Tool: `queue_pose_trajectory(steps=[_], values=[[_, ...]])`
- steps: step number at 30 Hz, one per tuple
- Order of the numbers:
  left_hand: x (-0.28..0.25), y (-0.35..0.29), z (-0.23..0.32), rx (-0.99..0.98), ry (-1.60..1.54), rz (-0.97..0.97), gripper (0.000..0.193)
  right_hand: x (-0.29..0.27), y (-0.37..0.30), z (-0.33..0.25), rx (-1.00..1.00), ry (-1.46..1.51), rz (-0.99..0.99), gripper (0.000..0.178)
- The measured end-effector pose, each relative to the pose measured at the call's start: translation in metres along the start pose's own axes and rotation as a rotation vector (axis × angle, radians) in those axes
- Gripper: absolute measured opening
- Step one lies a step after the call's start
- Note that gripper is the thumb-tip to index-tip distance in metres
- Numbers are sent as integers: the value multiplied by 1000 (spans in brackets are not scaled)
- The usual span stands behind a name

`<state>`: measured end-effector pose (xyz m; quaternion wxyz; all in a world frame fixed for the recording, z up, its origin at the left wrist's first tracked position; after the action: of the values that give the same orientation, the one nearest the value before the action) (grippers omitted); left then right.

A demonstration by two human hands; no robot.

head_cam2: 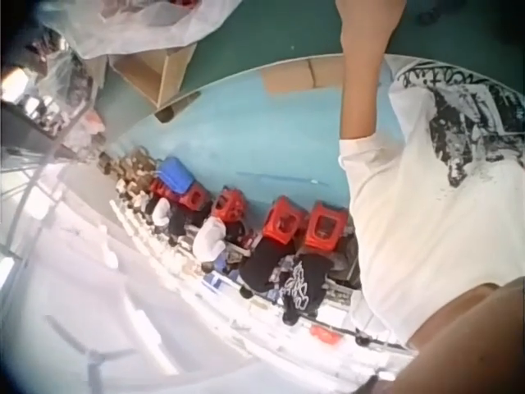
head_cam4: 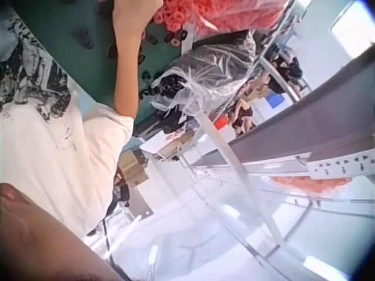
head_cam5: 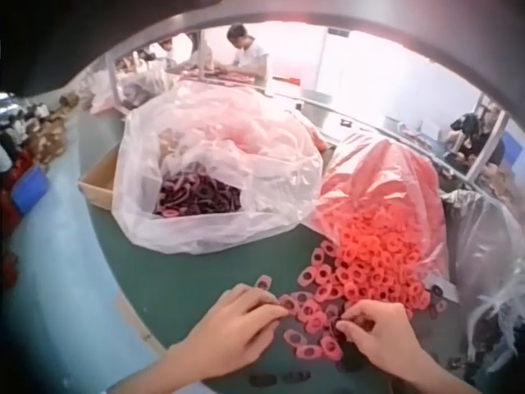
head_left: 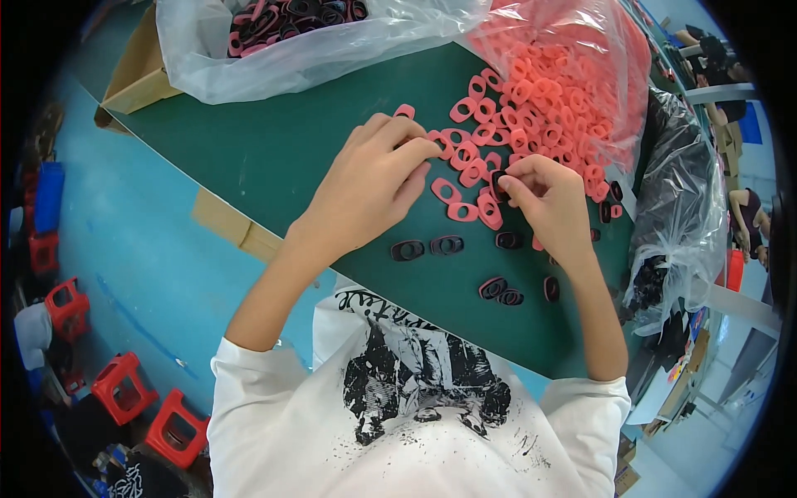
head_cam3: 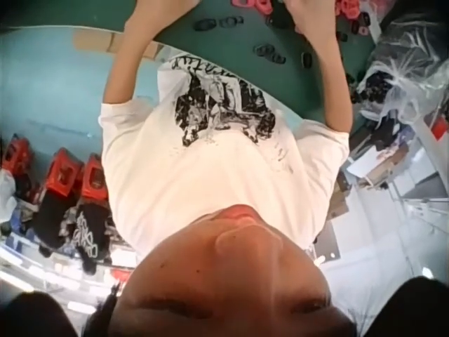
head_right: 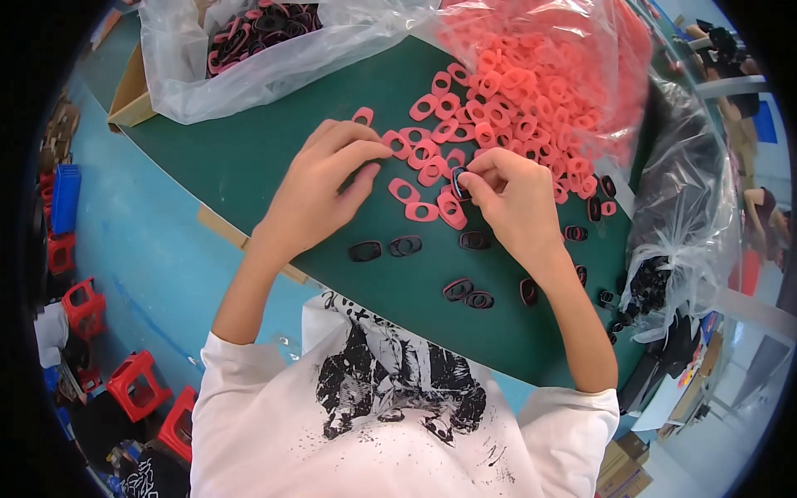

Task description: The person spreads pink foam cutouts across a table, fits black plastic components into the openings of the cutouts by hand, and places the assembled pieces into a plastic bag.

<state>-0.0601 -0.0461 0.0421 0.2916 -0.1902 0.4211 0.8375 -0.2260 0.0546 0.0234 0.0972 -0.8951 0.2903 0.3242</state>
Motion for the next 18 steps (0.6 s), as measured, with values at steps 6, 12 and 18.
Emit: queue_pose_trajectory(steps=[6,12,18], values=[[-14,-10,-14,-106,-22,30,20,-1,-6,-1,-45,-69,20,7],[-17,-15,-18,-83,-45,56,19,5,4,-1,106,-3,-77,7],[-18,-15,-21,-137,-107,68,17,6,7,-6,160,-168,-124,14]])
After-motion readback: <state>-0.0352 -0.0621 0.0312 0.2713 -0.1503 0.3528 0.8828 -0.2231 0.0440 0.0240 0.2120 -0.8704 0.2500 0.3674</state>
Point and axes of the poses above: each hand's wrist, its own y-axis towards the middle knuckle, its own x-axis out of the palm, z = x × y, the point moved 9 cm from there along y, towards the middle knuckle, and after that the axes turned 10 degrees about z, right-handed, at the moved point
